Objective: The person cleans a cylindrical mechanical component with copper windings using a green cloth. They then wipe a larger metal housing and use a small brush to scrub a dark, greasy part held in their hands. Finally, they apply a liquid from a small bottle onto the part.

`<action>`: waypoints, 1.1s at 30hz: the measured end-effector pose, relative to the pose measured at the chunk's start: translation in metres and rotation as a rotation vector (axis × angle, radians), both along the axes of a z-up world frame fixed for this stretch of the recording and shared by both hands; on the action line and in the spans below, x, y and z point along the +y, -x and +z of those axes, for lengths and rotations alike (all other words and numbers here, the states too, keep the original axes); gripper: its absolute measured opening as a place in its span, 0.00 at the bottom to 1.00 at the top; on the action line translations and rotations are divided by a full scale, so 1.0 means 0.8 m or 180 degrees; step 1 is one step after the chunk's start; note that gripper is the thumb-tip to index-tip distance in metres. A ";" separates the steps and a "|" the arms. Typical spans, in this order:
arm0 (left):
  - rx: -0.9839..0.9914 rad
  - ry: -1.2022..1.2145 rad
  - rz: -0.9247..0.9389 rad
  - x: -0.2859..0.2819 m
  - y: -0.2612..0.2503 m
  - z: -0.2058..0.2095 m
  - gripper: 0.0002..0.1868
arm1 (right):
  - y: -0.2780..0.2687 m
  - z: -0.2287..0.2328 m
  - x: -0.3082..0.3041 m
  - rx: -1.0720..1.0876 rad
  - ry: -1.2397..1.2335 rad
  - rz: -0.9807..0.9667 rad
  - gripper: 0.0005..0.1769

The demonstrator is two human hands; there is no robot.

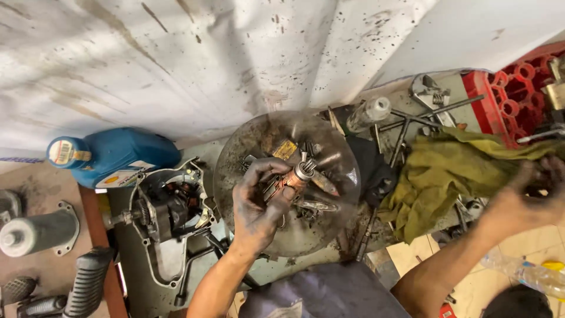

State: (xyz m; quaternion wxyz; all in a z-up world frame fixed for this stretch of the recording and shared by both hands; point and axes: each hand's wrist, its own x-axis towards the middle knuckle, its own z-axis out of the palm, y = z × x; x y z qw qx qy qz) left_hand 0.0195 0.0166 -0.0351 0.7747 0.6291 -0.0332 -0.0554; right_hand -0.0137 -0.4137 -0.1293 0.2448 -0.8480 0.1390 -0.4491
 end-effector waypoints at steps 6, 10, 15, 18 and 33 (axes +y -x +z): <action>-0.0388 -0.0137 -0.0016 0.007 -0.006 0.015 0.15 | 0.028 -0.069 -0.070 -0.0399 -0.0031 -0.1086 0.17; 0.0134 0.0082 -0.0276 0.010 -0.001 0.019 0.16 | 0.054 -0.082 -0.089 0.1379 -0.0296 -0.2549 0.36; -0.0587 -0.0029 -0.0350 0.000 -0.007 0.020 0.19 | 0.027 0.018 0.069 -0.1069 -0.1480 0.0485 0.27; -0.0855 -0.0154 -0.0539 -0.013 -0.010 0.028 0.20 | 0.023 0.088 0.177 -0.1108 -0.2194 0.1199 0.31; -0.1698 -0.0869 -0.0978 -0.040 0.004 0.064 0.20 | 0.034 0.011 0.209 -0.0261 -0.0531 0.2115 0.29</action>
